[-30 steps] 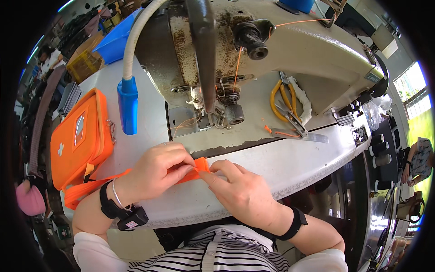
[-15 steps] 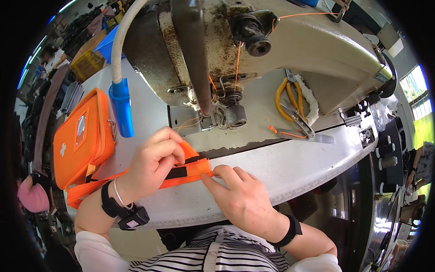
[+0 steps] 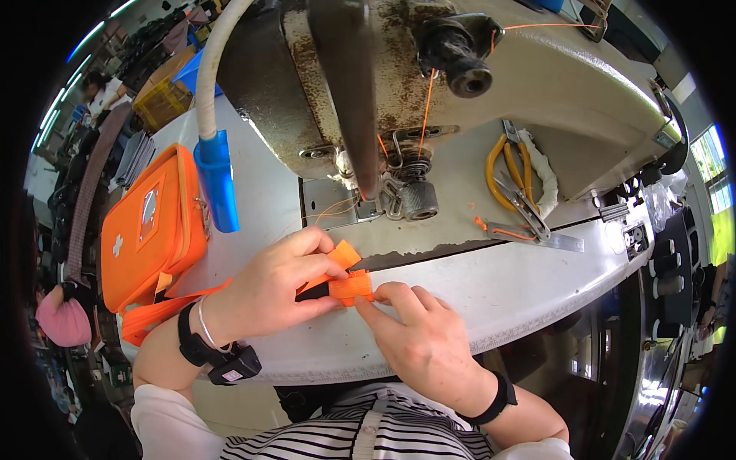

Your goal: The person uses a sewing machine to stitch orange fabric straps. They repeatedly fold the strap ends, position them under the machine's presser foot, sew short seams, and trim the excess thread with scissors. The process is repeated for multiple strap sections.

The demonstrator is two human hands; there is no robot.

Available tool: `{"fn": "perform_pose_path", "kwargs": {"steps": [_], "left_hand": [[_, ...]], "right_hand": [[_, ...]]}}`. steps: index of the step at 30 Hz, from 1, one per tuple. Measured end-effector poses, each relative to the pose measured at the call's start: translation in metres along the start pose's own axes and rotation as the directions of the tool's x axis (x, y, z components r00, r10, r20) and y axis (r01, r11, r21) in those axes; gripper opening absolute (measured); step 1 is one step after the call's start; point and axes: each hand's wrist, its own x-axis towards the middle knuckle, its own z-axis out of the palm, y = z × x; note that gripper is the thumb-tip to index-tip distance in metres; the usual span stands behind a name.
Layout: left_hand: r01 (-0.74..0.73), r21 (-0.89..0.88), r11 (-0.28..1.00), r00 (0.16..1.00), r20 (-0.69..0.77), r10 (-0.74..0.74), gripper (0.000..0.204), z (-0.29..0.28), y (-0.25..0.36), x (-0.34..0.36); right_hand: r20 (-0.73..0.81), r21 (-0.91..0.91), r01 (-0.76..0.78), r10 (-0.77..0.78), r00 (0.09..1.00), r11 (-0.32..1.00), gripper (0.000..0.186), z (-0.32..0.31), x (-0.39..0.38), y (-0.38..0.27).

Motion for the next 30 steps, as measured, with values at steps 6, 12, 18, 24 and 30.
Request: {"fn": "perform_pose_path", "kwargs": {"steps": [6,12,18,24,30], "left_hand": [[-0.028,-0.014,0.999,1.000,-0.003,0.028,0.018,-0.0007,-0.0011,0.0006],[-0.070,0.035,0.997,0.996,-0.060,0.072,0.011,0.0010,-0.0011,0.0007],[-0.073,0.047,0.996,0.995,-0.069,0.076,0.010,0.0016,0.0002,0.0019],[-0.092,0.092,0.991,0.983,-0.149,0.105,0.012,0.0037,-0.0001,0.0031],[-0.096,0.118,0.988,0.975,-0.188,0.118,0.014,0.0053,0.0004,0.0028]], "right_hand": [[-0.012,-0.013,0.005,-0.005,1.000,1.000,0.040,-0.0002,-0.0013,0.0008],[-0.020,-0.014,0.011,-0.011,1.000,1.000,0.039,0.0016,-0.0015,0.0018],[-0.010,-0.066,0.021,-0.022,1.000,0.998,0.042,0.0004,-0.0010,0.0002],[-0.015,-0.087,0.041,-0.043,0.999,0.995,0.043,0.0017,-0.0019,0.0013],[-0.022,-0.094,0.050,-0.053,0.998,0.994,0.043,0.0018,-0.0010,0.0001]]}}
